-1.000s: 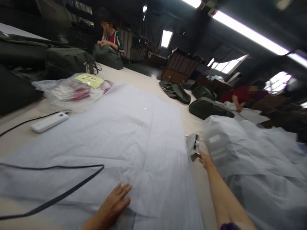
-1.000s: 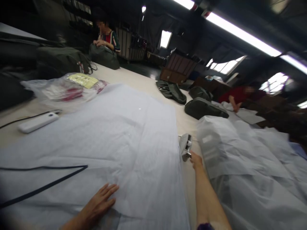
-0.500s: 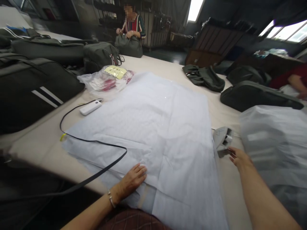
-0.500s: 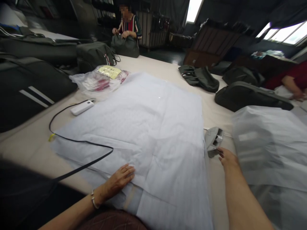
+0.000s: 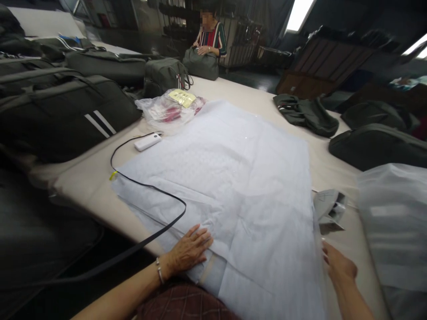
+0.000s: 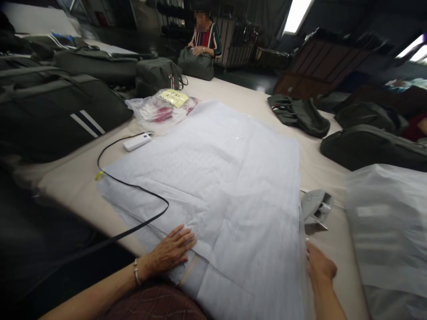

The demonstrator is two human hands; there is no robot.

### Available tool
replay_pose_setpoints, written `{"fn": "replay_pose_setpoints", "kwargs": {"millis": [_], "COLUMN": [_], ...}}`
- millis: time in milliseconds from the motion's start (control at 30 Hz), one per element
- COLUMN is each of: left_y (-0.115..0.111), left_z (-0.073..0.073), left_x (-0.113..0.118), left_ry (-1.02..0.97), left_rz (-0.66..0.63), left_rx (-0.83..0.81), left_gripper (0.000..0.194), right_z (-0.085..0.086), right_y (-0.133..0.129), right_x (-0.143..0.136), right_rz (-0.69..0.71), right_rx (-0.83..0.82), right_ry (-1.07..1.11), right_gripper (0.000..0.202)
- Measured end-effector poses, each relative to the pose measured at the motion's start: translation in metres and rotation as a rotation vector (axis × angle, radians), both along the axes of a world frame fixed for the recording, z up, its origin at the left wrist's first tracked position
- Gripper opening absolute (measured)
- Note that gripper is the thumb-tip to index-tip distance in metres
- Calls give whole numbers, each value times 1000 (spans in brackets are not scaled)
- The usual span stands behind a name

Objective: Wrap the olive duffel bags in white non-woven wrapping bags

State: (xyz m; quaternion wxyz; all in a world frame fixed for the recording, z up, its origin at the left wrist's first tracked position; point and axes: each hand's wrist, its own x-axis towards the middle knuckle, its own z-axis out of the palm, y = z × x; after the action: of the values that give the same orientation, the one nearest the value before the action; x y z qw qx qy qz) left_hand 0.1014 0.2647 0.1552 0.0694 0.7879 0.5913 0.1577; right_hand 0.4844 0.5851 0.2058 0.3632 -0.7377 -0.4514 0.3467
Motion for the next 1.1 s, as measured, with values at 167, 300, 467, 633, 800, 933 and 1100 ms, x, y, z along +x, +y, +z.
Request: {"fn": "replay_pose_setpoints", "kwargs": {"millis": [167, 300, 467, 633, 800, 933, 1100], "left_y": [-4, -3, -3, -4, -4, -5, -6], "left_z": [-3, -7, -7, -3, 0, 0, 0], "left_x": [2, 1, -4, -2, -3, -8, -9], "left_ry": [-37, -71, -105, -124, -134, -126, -104], "left_rz": [14, -5, -31, -1, -1, -60, -59], "left_rx": [-39, -70, -80, -73, -76, -39, -13], "left_gripper": [51, 54, 65, 60, 58, 49, 45], "right_z": [24, 28, -4, -28, -27, -22, -23], "right_y": [-87, -152, -168, -162, -159, -150, -144], "right_x": [-109, -210, -250, -255, -266, -265, -250], "right_rz": [631, 1142, 1230, 1202, 1238, 1273, 1259], "right_rx": [-207, -471, -466, -394, -330, -335, -289], "right_ry": [183, 363, 74, -206, -434, -546, -563], "right_gripper": [40, 37, 23, 14, 16, 21, 28]}}
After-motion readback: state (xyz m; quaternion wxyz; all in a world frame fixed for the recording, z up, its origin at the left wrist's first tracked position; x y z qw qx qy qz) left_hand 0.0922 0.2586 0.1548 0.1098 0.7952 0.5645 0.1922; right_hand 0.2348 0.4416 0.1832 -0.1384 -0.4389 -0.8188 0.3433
